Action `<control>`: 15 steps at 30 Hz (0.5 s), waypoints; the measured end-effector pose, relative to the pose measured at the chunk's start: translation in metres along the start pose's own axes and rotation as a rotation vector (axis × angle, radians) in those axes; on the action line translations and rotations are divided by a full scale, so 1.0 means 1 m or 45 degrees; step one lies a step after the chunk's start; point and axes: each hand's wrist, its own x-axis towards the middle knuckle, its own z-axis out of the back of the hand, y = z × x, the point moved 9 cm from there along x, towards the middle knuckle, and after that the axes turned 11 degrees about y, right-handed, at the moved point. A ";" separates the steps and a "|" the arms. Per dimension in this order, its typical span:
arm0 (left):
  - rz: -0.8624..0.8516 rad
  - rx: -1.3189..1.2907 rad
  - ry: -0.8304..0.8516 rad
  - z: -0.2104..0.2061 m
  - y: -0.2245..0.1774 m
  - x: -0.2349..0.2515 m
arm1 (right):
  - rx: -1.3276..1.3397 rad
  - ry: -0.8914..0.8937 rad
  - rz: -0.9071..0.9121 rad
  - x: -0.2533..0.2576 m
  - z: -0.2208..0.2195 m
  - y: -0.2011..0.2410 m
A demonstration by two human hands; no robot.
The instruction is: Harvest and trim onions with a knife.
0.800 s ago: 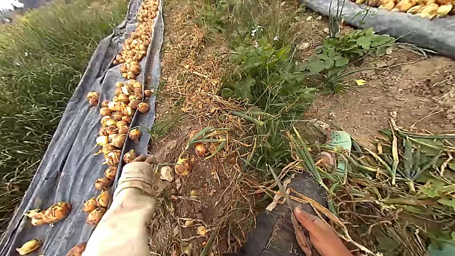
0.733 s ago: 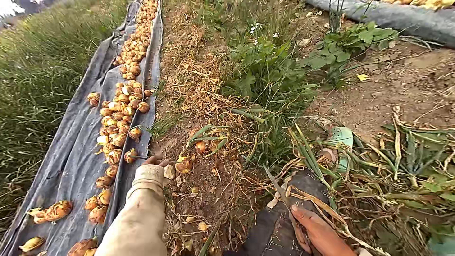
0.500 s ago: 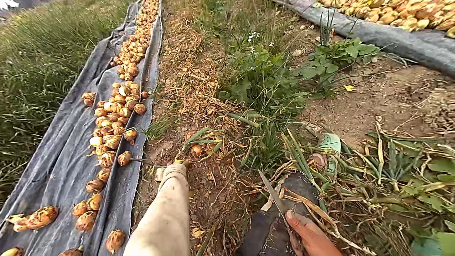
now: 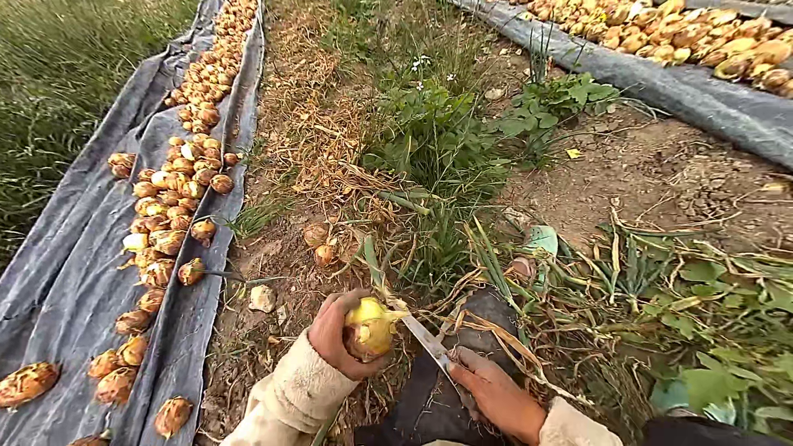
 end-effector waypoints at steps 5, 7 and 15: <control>-0.301 -0.195 0.134 -0.048 -0.053 0.010 | 0.121 -0.263 0.436 -0.026 0.012 0.035; -0.375 -0.190 0.175 -0.066 -0.062 0.012 | 0.176 -0.405 0.520 -0.036 0.023 0.040; -0.189 0.056 0.087 -0.105 -0.074 0.030 | 0.443 -0.239 0.470 -0.032 0.020 0.038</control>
